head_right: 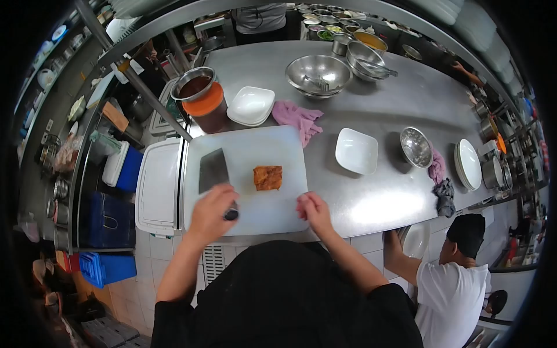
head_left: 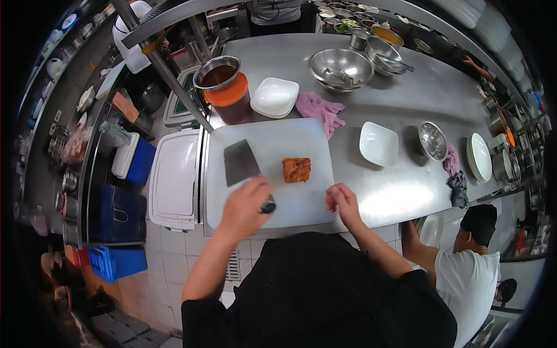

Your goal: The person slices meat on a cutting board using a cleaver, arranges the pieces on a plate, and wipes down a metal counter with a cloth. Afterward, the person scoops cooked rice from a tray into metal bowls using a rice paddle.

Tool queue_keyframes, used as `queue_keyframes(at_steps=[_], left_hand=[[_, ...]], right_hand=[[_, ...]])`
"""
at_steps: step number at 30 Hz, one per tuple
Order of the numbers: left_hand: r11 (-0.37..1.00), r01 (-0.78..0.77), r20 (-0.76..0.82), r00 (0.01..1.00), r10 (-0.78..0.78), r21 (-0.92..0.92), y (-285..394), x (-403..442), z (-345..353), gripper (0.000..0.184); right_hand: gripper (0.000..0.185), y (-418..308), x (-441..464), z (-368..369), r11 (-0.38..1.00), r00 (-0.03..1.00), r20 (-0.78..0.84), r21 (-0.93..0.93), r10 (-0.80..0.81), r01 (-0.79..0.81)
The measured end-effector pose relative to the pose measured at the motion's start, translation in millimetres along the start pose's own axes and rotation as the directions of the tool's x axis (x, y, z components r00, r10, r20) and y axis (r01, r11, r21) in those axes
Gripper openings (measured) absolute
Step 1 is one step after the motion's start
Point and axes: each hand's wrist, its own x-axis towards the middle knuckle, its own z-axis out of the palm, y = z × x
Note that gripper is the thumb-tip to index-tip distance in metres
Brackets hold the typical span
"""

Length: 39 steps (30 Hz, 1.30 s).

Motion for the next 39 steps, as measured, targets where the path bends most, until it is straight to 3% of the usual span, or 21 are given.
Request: queue_keyframes(at_steps=[2,3,5,6,8,10,11,12,14,15,17,18,20,21,22,23,26,29,33,35,39], left_hand=[[0.997,0.078,0.146,0.987,-0.073,-0.029,19,-10,16,0.044],[0.998,0.066,0.152,0.986,-0.066,0.004,16,-9,14,0.044],[0.973,-0.002,0.132,0.991,0.033,-0.233,27,-11,22,0.042],[0.961,0.03,0.151,0.988,0.012,-0.274,36,-10,14,0.037],[0.959,0.028,0.124,0.992,0.007,-0.28,40,-10,-6,0.031],[0.953,0.038,0.094,0.996,-0.01,-0.299,34,-15,-16,0.025],[0.917,0.145,-0.026,0.986,-0.167,-0.372,28,-18,-19,0.019],[0.86,0.235,-0.132,0.936,-0.326,-0.453,23,-20,-20,0.013],[0.844,0.293,-0.156,0.904,-0.398,-0.45,8,-21,-13,0.012],[0.827,0.346,-0.181,0.869,-0.461,-0.443,2,-19,-8,0.011],[0.846,0.34,-0.199,0.872,-0.448,-0.411,2,1,6,0.012],[0.867,0.329,-0.221,0.876,-0.428,-0.375,3,14,16,0.014],[0.933,0.269,-0.234,0.917,-0.324,-0.238,2,43,39,0.019],[0.968,0.218,-0.242,0.939,-0.243,-0.125,-5,56,56,0.023],[0.988,0.157,-0.246,0.957,-0.154,-0.006,-12,68,75,0.026],[0.988,0.151,-0.245,0.958,-0.15,-0.016,-14,78,89,0.026],[0.955,0.218,0.014,0.974,-0.225,0.199,-15,102,111,0.033],[0.923,0.283,0.136,0.936,-0.325,0.259,-12,106,106,0.026],[0.908,0.354,0.095,0.919,-0.382,0.222,-7,72,75,0.02],[0.923,0.361,-0.097,0.932,-0.35,0.136,-20,34,64,0.019],[0.878,0.471,-0.206,0.87,-0.447,0.084,-44,-35,49,0.023]], right_hand=[[0.038,-35,-4,38,0.976,0.969,0.213,0.147,0.126,-0.16],[0.038,-49,10,70,0.974,0.97,0.221,0.175,0.102,-0.142],[0.034,-77,20,99,0.665,0.814,0.468,0.491,0.344,-0.563],[0.034,-69,31,107,0.668,0.817,0.466,0.492,0.34,-0.558],[0.031,-42,50,117,0.788,0.774,0.519,0.274,0.362,-0.552],[0.028,-66,39,108,0.848,0.78,0.505,0.159,0.371,-0.506],[0.025,-78,33,103,0.896,0.787,0.495,0.037,0.369,-0.443],[0.025,-84,25,95,0.894,0.785,0.494,0.033,0.374,-0.447],[0.025,-93,7,70,0.979,0.908,0.369,-0.034,0.198,-0.2],[0.025,-98,0,57,0.978,0.906,0.369,-0.037,0.205,-0.206],[0.028,-106,-11,31,0.953,0.988,0.101,-0.292,0.113,-0.079],[0.028,-102,-11,20,0.951,0.988,0.095,-0.297,0.119,-0.086],[0.031,-88,-7,-1,0.831,0.997,-0.055,-0.557,-0.06,0.019],[0.031,-81,-9,-6,0.827,0.997,-0.066,-0.563,-0.046,0.001],[0.031,-76,-8,-9,0.748,0.995,-0.077,-0.663,-0.068,0.0],[0.031,-75,-8,-11,0.659,0.992,-0.084,-0.752,-0.095,-0.001],[0.031,-82,-12,-12,0.669,0.995,-0.093,-0.742,-0.031,-0.048],[0.032,-80,-13,-10,0.653,0.997,-0.072,-0.756,-0.031,-0.034],[0.032,-78,-10,-12,0.634,0.997,-0.078,-0.772,-0.027,-0.043],[0.033,-74,-7,-14,0.644,0.997,-0.071,-0.764,-0.019,-0.042],[0.035,-67,-5,-15,0.627,0.995,-0.06,-0.779,-0.074,-0.001]])
